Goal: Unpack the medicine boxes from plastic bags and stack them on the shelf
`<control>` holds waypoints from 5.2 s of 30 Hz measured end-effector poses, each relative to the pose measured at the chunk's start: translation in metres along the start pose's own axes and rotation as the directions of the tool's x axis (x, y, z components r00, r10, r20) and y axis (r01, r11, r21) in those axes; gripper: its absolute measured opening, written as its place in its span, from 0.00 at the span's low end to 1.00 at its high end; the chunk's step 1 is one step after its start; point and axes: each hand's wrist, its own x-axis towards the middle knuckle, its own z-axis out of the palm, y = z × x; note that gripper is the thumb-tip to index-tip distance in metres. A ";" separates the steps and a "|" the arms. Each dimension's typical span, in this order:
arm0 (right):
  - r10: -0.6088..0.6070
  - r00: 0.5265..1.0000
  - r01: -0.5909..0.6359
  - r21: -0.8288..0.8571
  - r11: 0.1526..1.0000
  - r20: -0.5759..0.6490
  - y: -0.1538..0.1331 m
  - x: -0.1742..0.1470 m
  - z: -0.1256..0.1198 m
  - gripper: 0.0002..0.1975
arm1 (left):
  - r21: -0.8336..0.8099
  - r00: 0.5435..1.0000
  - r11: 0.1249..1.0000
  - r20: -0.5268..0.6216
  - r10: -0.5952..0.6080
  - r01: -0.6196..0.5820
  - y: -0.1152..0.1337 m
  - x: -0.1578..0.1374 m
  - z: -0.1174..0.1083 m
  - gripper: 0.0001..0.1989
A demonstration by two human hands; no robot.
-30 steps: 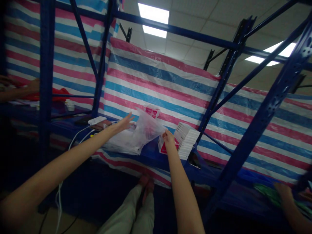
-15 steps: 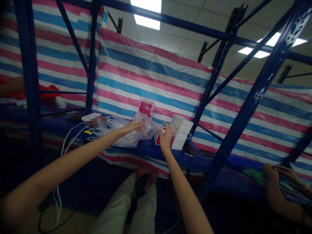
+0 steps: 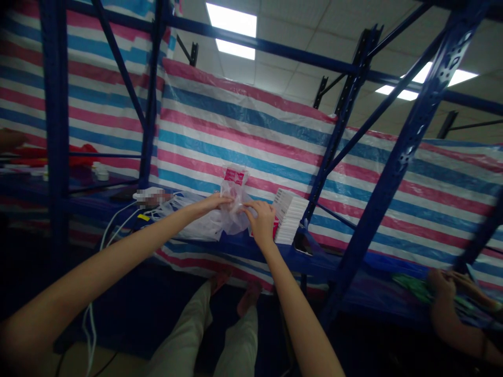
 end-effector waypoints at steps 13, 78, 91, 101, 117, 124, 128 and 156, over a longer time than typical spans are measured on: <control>0.494 0.834 -0.410 0.324 0.853 -0.246 0.043 0.020 -0.001 0.15 | -0.017 0.955 0.999 -0.293 -0.041 0.038 0.033 -0.009 -0.093 0.08; 0.644 0.429 -0.898 0.372 0.233 0.634 0.000 -0.020 0.187 0.13 | 0.967 0.938 -0.072 -0.255 -0.235 0.245 0.019 0.086 -0.160 0.18; 0.484 0.794 -0.583 0.239 0.776 0.368 0.010 -0.047 0.174 0.28 | 1.000 0.961 0.020 0.006 -0.275 0.000 -0.012 0.093 -0.146 0.20; 0.432 0.871 -0.462 0.093 0.882 0.236 0.027 -0.057 0.165 0.30 | 0.974 0.951 0.166 0.194 -0.243 -0.156 -0.074 -0.032 -0.117 0.26; 0.401 0.887 -0.422 0.049 0.905 0.231 0.022 -0.062 0.167 0.24 | 0.985 0.961 0.146 0.050 0.273 -0.093 0.009 0.071 -0.117 0.24; 0.506 0.848 -0.527 0.149 0.837 0.158 0.030 -0.065 0.168 0.22 | 0.626 0.689 0.604 -0.705 0.167 0.494 -0.010 0.217 -0.070 0.57; 0.513 0.843 -0.535 0.158 0.830 0.162 0.030 -0.067 0.168 0.21 | 0.420 0.479 0.643 -0.873 0.094 0.640 -0.057 0.245 -0.046 0.60; 0.659 0.736 -0.677 0.208 0.706 0.155 0.024 -0.060 0.152 0.13 | 0.950 0.729 0.262 -0.302 0.615 0.173 -0.011 0.237 -0.068 0.44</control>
